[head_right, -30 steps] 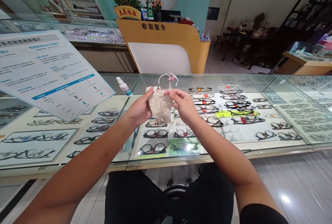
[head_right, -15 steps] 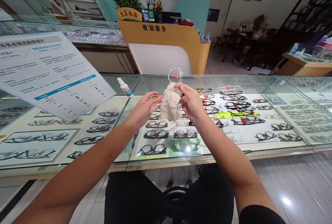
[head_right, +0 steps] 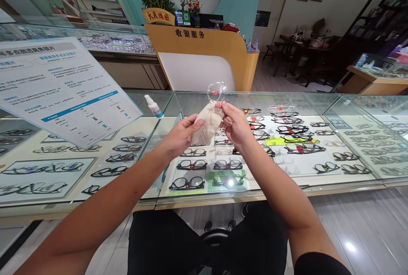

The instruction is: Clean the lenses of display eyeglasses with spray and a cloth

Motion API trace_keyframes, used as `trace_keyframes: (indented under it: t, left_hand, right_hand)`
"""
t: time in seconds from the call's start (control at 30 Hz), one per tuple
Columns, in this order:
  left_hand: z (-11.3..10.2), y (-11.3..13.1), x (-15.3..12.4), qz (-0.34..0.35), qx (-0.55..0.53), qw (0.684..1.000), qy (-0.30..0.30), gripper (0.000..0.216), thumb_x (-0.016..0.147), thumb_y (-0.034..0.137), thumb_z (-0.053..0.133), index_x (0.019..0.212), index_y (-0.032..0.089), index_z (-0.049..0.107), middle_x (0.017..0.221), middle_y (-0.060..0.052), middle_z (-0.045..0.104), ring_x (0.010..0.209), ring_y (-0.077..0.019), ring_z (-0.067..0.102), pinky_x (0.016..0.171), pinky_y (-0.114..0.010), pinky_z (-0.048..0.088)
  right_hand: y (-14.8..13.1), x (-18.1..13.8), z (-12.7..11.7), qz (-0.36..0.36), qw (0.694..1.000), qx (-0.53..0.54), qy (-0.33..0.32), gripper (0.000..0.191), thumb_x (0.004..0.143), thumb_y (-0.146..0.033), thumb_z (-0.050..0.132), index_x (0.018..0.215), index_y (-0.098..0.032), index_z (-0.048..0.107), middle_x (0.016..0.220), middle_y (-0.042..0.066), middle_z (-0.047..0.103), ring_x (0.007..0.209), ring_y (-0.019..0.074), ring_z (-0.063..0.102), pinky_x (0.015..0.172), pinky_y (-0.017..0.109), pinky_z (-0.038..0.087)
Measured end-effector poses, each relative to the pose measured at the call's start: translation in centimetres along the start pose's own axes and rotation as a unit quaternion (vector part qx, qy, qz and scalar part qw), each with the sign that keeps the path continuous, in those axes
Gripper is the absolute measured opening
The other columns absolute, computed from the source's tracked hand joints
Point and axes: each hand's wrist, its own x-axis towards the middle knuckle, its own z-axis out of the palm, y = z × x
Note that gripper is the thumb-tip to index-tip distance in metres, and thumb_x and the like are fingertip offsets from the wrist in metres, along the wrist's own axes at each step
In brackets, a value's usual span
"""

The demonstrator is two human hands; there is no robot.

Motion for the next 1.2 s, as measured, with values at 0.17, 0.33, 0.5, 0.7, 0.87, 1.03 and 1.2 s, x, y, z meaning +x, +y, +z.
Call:
trace_keyframes:
  t: [0.17,0.33,0.5,0.7,0.87,1.03,1.2]
  left_hand:
    - [0.1,1.1,-0.2,-0.013,-0.087,0.996,0.033,0.046,0.081,0.045,0.1,0.109,0.023,0.071,0.088,0.002,0.075,0.074,-0.0139,0.068,0.067,-0.025,0.053]
    - [-0.3,1.6,-0.1,-0.024,-0.089,0.995,0.049,0.045,0.082,0.04,0.099,0.114,0.02,0.075,0.093,-0.002,0.078,0.08,-0.0156,0.071,0.069,-0.025,0.054]
    - [-1.1,1.2,0.5,-0.032,-0.061,0.998,0.012,0.038,0.082,0.044,0.097,0.105,0.018,0.081,0.097,-0.007,0.082,0.087,-0.0207,0.073,0.072,-0.029,0.056]
    - [-2.2,0.8,1.2,-0.138,-0.098,0.983,-0.07,0.05,0.091,0.07,0.08,0.1,0.02,0.083,0.094,-0.013,0.082,0.089,-0.0311,0.077,0.077,-0.04,0.059]
    - [-3.2,0.8,1.2,-0.157,-0.096,0.98,-0.077,0.039,0.085,0.054,0.091,0.103,0.021,0.084,0.1,-0.012,0.085,0.09,-0.0284,0.079,0.081,-0.039,0.061]
    - [-3.2,1.1,1.2,-0.076,-0.069,0.99,-0.099,0.046,0.079,0.042,0.096,0.115,0.016,0.084,0.114,-0.015,0.085,0.097,-0.0275,0.079,0.085,-0.035,0.06]
    - [-2.4,1.2,1.1,-0.02,-0.069,0.997,0.009,0.049,0.076,0.043,0.1,0.115,0.018,0.082,0.108,-0.008,0.083,0.085,-0.0184,0.074,0.075,-0.027,0.057]
  right_hand:
    - [0.2,0.0,0.2,-0.018,1.0,-0.02,0.015,0.04,0.077,-0.058,0.095,0.09,-0.023,0.078,0.089,0.003,0.074,0.077,0.0177,0.065,0.068,0.031,0.056]
    - [0.1,-0.3,0.3,-0.027,0.999,-0.024,0.006,0.042,0.073,-0.058,0.098,0.088,-0.024,0.08,0.086,0.002,0.072,0.075,0.0161,0.062,0.067,0.029,0.055]
    - [-0.2,-0.6,0.5,-0.034,0.998,-0.044,0.001,0.044,0.072,-0.062,0.098,0.087,-0.025,0.081,0.087,0.001,0.071,0.07,0.0143,0.057,0.063,0.029,0.052]
    - [-0.6,-0.9,0.6,-0.022,0.997,-0.066,-0.039,0.051,0.07,-0.068,0.099,0.086,-0.024,0.08,0.079,0.0,0.069,0.062,0.012,0.053,0.056,0.027,0.048]
    - [-0.9,-1.0,0.4,-0.016,0.997,-0.057,-0.049,0.05,0.071,-0.067,0.099,0.086,-0.023,0.08,0.08,0.0,0.07,0.06,0.0109,0.053,0.052,0.025,0.047]
    - [-0.8,-0.6,0.0,-0.015,0.997,-0.056,-0.051,0.049,0.073,-0.066,0.098,0.087,-0.023,0.08,0.081,0.001,0.07,0.062,0.0124,0.057,0.056,0.027,0.052]
    - [-0.7,-0.3,-0.2,-0.019,0.997,-0.068,-0.04,0.05,0.072,-0.068,0.098,0.087,-0.024,0.08,0.072,-0.001,0.066,0.059,0.0122,0.052,0.056,0.028,0.05]
